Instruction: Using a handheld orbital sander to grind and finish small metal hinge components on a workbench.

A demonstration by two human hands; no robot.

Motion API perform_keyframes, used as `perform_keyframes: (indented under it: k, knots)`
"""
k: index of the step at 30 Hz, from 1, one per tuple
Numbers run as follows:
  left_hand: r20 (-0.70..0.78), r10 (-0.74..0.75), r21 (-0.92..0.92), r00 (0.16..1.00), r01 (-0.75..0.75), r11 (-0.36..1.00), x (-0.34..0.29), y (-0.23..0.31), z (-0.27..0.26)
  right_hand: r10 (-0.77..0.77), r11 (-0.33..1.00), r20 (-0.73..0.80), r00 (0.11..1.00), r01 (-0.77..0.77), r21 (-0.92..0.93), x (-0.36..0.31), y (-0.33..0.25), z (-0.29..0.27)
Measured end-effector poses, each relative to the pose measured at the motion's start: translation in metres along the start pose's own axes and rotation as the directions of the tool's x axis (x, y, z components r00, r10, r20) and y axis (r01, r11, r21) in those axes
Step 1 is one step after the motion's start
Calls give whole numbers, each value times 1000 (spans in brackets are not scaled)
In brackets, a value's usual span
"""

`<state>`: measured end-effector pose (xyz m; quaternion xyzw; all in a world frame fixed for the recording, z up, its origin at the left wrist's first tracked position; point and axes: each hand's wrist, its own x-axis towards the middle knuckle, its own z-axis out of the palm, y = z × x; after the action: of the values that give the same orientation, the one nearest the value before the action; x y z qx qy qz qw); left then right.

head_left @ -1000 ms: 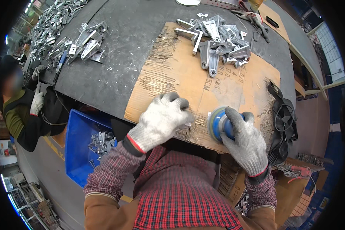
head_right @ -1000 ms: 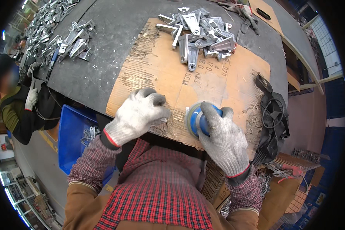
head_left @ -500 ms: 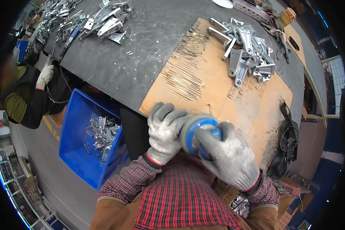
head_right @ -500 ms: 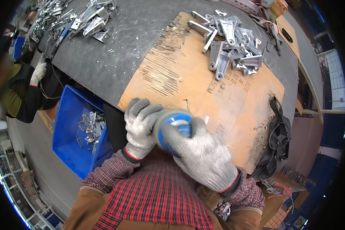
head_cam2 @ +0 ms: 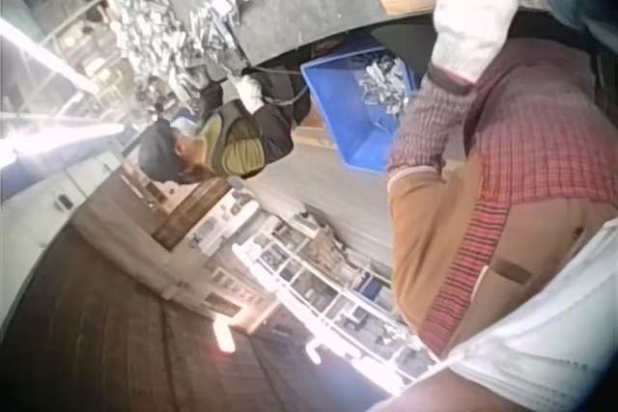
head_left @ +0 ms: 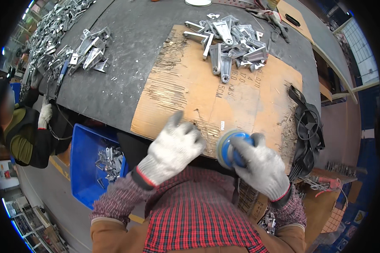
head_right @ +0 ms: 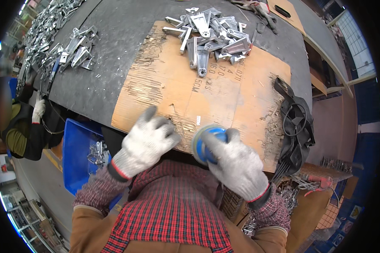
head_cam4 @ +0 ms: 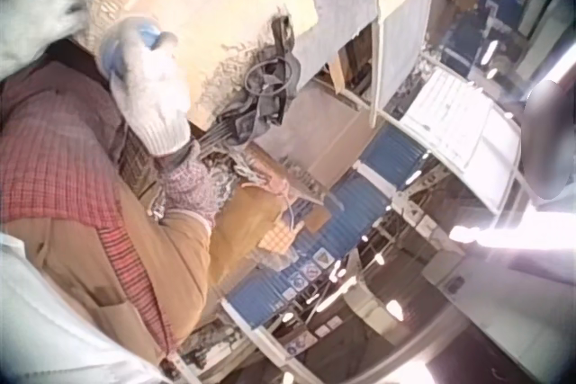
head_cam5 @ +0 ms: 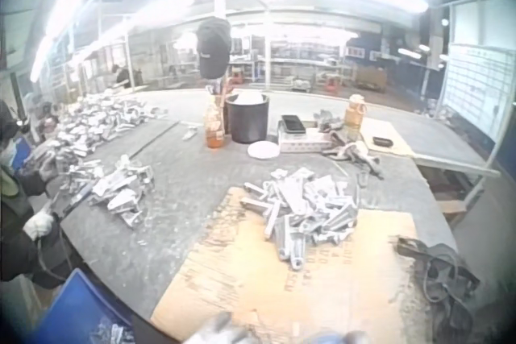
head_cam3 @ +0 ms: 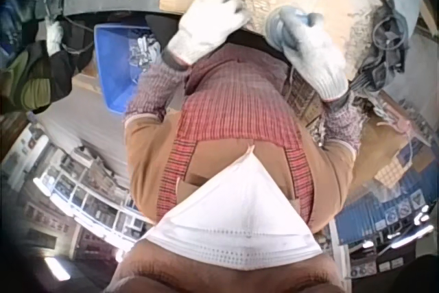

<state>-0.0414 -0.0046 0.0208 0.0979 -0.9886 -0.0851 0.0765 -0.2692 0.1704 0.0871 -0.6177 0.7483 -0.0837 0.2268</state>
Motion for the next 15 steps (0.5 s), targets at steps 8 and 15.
perform_keyframes:
  k: [8, 15]
  knots:
    - [-410, -605, -591, 683, 306, 746, -35, -10, 35, -166, 897, -258, 952, 255, 360, 45, 1, 8]
    - [-418, -636, -611, 648, 318, 725, -63, -17, 50, -375, 927, 160, 913, 366, 83, 96, -93, -16]
